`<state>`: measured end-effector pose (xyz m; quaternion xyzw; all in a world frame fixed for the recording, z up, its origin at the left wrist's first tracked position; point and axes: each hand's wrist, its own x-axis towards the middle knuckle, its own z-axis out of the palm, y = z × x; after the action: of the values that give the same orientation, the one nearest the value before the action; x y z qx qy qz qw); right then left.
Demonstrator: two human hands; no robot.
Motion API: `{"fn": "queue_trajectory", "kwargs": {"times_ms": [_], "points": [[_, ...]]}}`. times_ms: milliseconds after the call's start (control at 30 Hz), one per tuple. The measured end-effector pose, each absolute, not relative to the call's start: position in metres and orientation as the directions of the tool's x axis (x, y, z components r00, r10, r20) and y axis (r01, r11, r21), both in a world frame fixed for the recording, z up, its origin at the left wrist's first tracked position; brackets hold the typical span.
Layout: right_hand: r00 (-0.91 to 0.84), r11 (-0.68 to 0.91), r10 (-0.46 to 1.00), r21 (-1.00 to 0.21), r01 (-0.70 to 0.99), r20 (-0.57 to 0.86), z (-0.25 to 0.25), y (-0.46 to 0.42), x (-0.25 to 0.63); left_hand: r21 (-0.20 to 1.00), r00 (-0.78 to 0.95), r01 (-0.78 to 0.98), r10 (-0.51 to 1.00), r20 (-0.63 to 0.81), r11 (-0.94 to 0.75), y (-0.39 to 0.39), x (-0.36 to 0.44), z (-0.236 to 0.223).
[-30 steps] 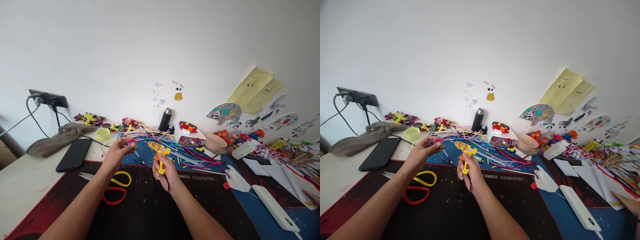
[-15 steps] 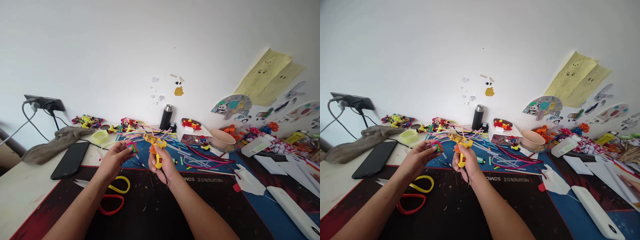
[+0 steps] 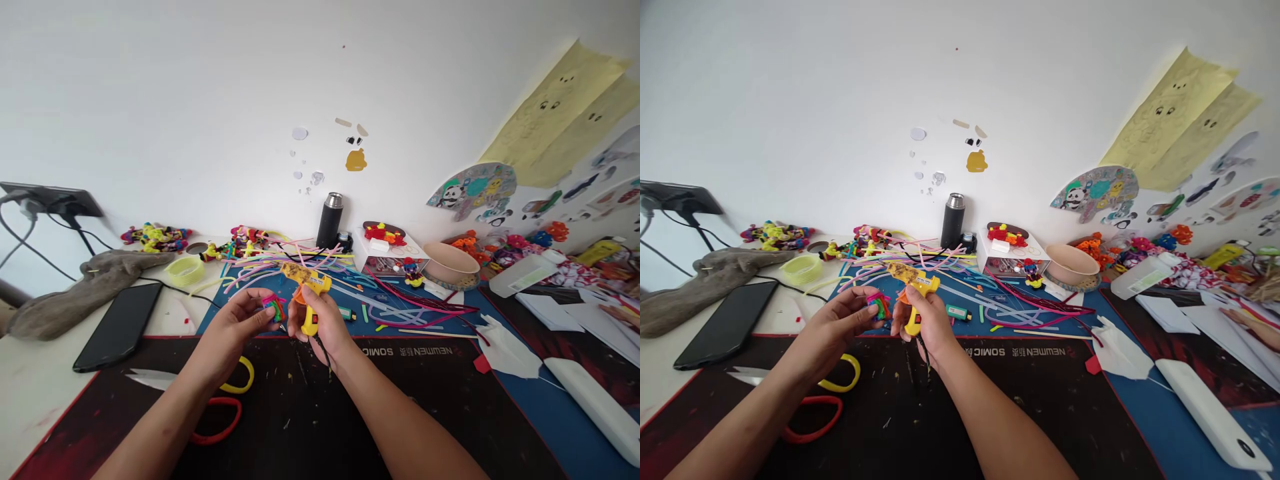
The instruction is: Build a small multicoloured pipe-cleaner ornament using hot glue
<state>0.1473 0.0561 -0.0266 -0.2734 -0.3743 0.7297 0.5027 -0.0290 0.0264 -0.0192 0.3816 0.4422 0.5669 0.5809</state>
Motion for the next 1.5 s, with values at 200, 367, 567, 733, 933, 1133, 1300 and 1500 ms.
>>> {"fn": "queue_trajectory", "kwargs": {"times_ms": [200,367,567,733,933,1133,1300,1500], "points": [[-0.364,-0.213,0.931,-0.818,-0.535,-0.005,-0.024,0.054,0.151,0.938,0.022,-0.323,0.992,-0.126,0.127,0.023,-0.022,-0.013],[-0.379,-0.223,0.925,-0.794,-0.565,0.009,-0.022,0.055,0.155,0.932,0.057,-0.330,0.988,-0.142,0.153,0.020,-0.022,-0.014],[-0.362,-0.241,0.932,-0.780,-0.578,-0.020,-0.024,0.055,0.161,0.929,0.100,-0.310,0.978,-0.181,0.203,0.016,-0.021,-0.018],[-0.388,-0.268,0.921,-0.782,-0.563,-0.037,-0.026,0.056,0.165,0.933,0.134,-0.287,0.973,-0.188,0.219,0.012,-0.019,-0.022],[-0.403,-0.273,0.915,-0.785,-0.557,-0.032,-0.023,0.054,0.167,0.939,0.164,-0.246,0.965,-0.203,0.239,0.012,-0.025,-0.019],[-0.383,-0.273,0.923,-0.780,-0.564,-0.046,-0.021,0.056,0.171,0.944,0.153,-0.230,0.967,-0.205,0.237,0.009,-0.021,-0.013],[-0.375,-0.270,0.925,-0.795,-0.543,-0.058,-0.020,0.057,0.174,0.952,0.025,-0.233,0.980,-0.197,0.198,0.012,-0.022,-0.016],[-0.396,-0.214,0.918,-0.859,-0.465,-0.015,-0.016,0.050,0.176,0.947,-0.175,-0.295,0.967,-0.183,0.126,0.020,-0.028,-0.014]]}}
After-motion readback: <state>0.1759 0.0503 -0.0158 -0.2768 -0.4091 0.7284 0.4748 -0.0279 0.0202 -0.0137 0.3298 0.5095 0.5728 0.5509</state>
